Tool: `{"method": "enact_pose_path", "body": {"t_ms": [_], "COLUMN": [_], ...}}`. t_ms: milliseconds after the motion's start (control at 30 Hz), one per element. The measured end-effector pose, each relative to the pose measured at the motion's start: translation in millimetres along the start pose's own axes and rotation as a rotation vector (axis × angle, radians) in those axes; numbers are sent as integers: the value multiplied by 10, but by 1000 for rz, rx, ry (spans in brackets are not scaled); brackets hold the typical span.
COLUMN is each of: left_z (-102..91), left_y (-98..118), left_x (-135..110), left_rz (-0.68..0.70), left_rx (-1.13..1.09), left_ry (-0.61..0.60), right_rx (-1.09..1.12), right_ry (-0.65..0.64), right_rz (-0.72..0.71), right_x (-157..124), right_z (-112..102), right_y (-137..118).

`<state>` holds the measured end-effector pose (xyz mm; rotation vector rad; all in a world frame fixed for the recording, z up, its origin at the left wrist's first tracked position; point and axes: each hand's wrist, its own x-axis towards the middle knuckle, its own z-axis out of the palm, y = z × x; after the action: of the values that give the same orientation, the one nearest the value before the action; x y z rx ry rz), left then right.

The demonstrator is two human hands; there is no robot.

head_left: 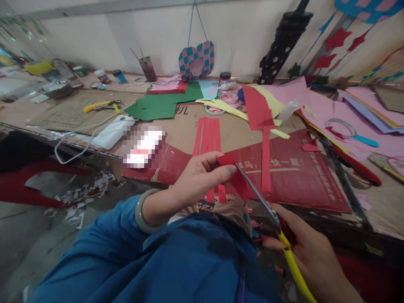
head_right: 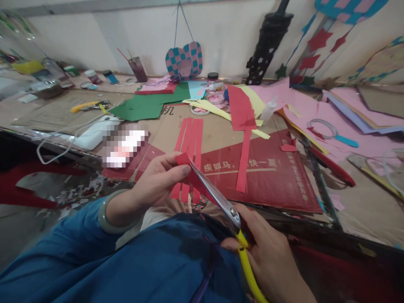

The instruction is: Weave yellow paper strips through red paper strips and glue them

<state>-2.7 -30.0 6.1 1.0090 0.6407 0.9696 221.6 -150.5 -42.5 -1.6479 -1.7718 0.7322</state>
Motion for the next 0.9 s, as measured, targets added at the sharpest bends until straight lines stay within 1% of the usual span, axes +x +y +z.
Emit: {"method": "enact_pose_path", "body": {"t_ms": [133,233,300,367,600,900], "left_z": [-9,-7,-13,-25,-40,11], "left_y": [15,18,16,10,-25,-58], "left_x": [11,6,2,-3,-12,-18], "left_rz": [25,30,43,50,19,14], "left_rx": [-15,12,27,36,127,12], "left_ry": [46,61,54,46,43,0], "right_rx": [-37,-47,-48,-53,-87,17], "right_ry": [-5,19,32,36,29,47], "right_rz": [-68,-56,-44,-62,-99,12], "right_x": [21,26,25,28,57,1], "right_z": [-11,7,20,24,-3,88], "right_y": [15,4,-10,-21,4,1]}}
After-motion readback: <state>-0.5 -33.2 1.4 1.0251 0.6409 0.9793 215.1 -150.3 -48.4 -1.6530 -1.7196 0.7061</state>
